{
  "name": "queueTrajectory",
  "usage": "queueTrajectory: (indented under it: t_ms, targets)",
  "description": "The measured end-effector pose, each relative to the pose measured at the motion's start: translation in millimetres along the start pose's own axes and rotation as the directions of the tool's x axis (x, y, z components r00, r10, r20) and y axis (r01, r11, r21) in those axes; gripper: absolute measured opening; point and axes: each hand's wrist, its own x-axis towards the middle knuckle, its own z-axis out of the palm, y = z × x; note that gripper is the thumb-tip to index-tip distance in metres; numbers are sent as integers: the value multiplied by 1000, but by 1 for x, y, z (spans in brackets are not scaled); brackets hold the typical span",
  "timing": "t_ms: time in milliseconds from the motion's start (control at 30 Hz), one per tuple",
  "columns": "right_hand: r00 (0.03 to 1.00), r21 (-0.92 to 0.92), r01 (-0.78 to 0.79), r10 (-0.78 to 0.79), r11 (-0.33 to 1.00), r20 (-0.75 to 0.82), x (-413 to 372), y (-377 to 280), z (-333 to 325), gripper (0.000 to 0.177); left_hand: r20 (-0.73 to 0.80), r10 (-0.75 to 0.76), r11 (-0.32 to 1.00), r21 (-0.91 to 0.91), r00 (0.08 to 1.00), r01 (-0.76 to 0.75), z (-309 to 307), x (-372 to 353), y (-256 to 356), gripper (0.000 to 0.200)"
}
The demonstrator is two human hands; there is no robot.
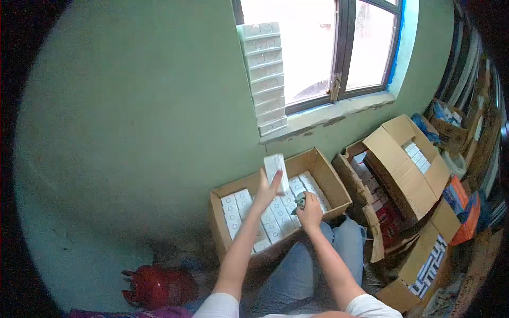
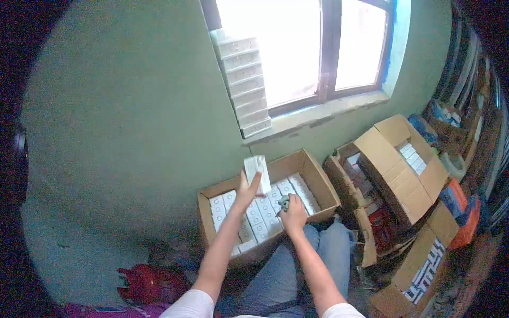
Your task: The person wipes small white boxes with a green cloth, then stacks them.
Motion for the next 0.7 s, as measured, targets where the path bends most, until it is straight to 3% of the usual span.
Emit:
queueTrajectory:
  t_ms: [33, 67, 100, 133, 167, 233, 300, 367, 433, 533, 633, 700]
  targets:
    - [999, -42, 13, -12, 999, 43, -2, -4, -1, 48, 65, 228, 958, 163, 972, -235, -4, 20, 21, 88]
    - [1000, -43, -2, 3, 999, 28, -2, -4, 1, 47, 110, 237, 918, 300, 965, -260, -4, 21, 79, 85]
    - [1000, -47, -16, 17, 999, 12, -1, -2, 3, 46, 203, 245, 916, 273, 948, -295, -1, 26, 131, 80]
    - [999, -54, -33, 32, 998, -4, -1, 0, 5, 46, 225, 395, 718, 529, 891, -452, 2, 32, 174, 76]
    - [1000, -50, -18, 17, 999, -20, -1, 0, 5, 46, 293, 517, 430, 724, 804, -540, 4, 40, 209, 73]
    - [1000, -49, 3, -4, 999, -27, -1, -1, 3, 45, 484, 673, -23, 770, 559, -638, 11, 68, 264, 65]
    - [999, -35, 15, -16, 999, -36, -1, -2, 4, 44, 616, 695, -355, 741, 370, -570, 21, 107, 306, 57]
    - [999, -16, 27, -28, 1000, -45, 0, 1, 6, 43, 656, 532, -478, 754, 535, -450, 38, 133, 349, 53]
    - [1000, -16, 2, -2, 1000, -19, 0, 0, 3, 43, 751, 516, -712, 643, 411, -282, 33, 180, 369, 51]
    - [1000, 3, -5, 5, 1000, -2, -1, 2, 5, 44, 560, 334, -661, 713, 758, -235, 31, 195, 401, 51]
    - [1000, 32, -14, 14, 999, 11, -1, 3, 7, 44, 435, 301, -629, 759, 849, -166, 28, 198, 408, 50]
    - [998, 36, -30, 29, 999, 52, 1, 2, 5, 45, 423, 295, -648, 747, 857, -146, 30, 201, 408, 50]
